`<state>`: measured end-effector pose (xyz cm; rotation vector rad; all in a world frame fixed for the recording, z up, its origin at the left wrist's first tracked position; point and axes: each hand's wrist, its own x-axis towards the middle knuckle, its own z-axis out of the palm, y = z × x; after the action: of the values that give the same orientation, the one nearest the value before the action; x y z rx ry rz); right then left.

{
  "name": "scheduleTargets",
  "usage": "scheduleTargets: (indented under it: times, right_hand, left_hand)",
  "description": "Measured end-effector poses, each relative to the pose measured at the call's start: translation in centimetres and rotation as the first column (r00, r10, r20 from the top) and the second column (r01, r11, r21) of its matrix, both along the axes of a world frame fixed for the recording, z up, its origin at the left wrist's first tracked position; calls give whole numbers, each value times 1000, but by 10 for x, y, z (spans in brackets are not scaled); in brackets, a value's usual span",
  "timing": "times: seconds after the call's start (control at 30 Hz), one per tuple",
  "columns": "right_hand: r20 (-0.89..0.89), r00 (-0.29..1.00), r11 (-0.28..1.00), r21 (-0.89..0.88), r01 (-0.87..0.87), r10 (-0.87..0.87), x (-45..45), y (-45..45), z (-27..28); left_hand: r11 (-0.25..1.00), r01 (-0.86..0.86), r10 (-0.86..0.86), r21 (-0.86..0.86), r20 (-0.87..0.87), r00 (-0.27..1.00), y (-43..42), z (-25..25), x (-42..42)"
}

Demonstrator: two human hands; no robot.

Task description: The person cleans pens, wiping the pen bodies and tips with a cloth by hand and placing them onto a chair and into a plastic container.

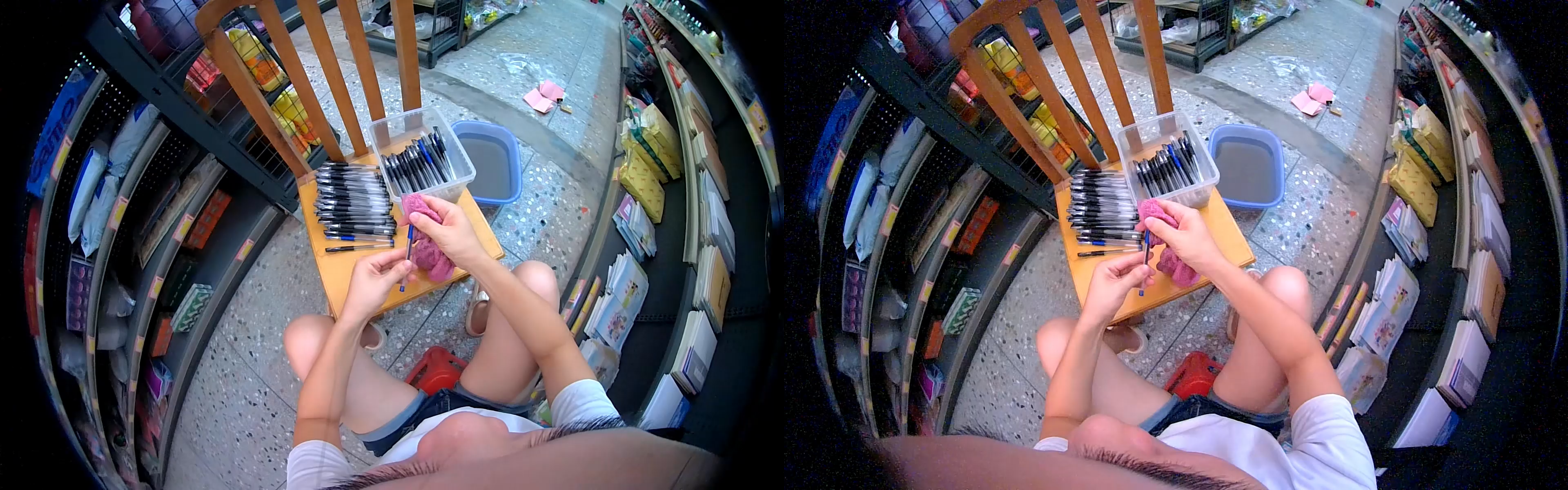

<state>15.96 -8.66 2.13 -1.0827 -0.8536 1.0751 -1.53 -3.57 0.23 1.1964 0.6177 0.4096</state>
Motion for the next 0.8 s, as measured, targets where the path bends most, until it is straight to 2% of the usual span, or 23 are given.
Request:
scheduleTargets:
  times: [0.1, 0.2, 0.3, 0.4, 0.47, 0.6, 0.7, 0.73, 0.8]
  right_hand:
    - [-31, 1000, 1000, 1, -4, 4, -3, 0, -1]
    - [87, 981, 980, 110, 166, -176, -9, 6, -8]
    - [16, 987, 985, 66, 157, -159, -7, 4, -2]
    - [25, 993, 993, 18, 119, -119, 7, 4, -5]
    - [30, 991, 991, 25, 133, -133, 12, 3, -2]
    - [14, 980, 979, 51, 198, -198, 13, 1, 0]
    - [327, 865, 919, 233, 318, -382, 9, 0, 1]
    - [357, 851, 917, 253, 309, -385, 4, -3, 5]
    - [536, 716, 888, 362, 285, -448, -5, -5, 10]
  left_hand:
    - [998, -59, 59, 23, 9, 998, -1, -4, 1]
    - [993, -93, 93, 66, -2, 996, -2, -8, 2]
    - [987, -105, 110, 123, -34, 993, -2, -9, 3]
    - [984, -82, 91, 161, -50, 995, -2, -4, 5]
    - [985, -48, 63, 166, -82, 995, -4, 0, 4]
    - [987, -88, 101, 132, -92, 991, -3, 1, 4]
    - [984, -132, 143, 119, -83, 986, -1, 1, 5]
    - [983, -141, 149, 115, -65, 987, 1, 0, 5]
    - [982, -148, 155, 118, -52, 987, 2, 1, 4]
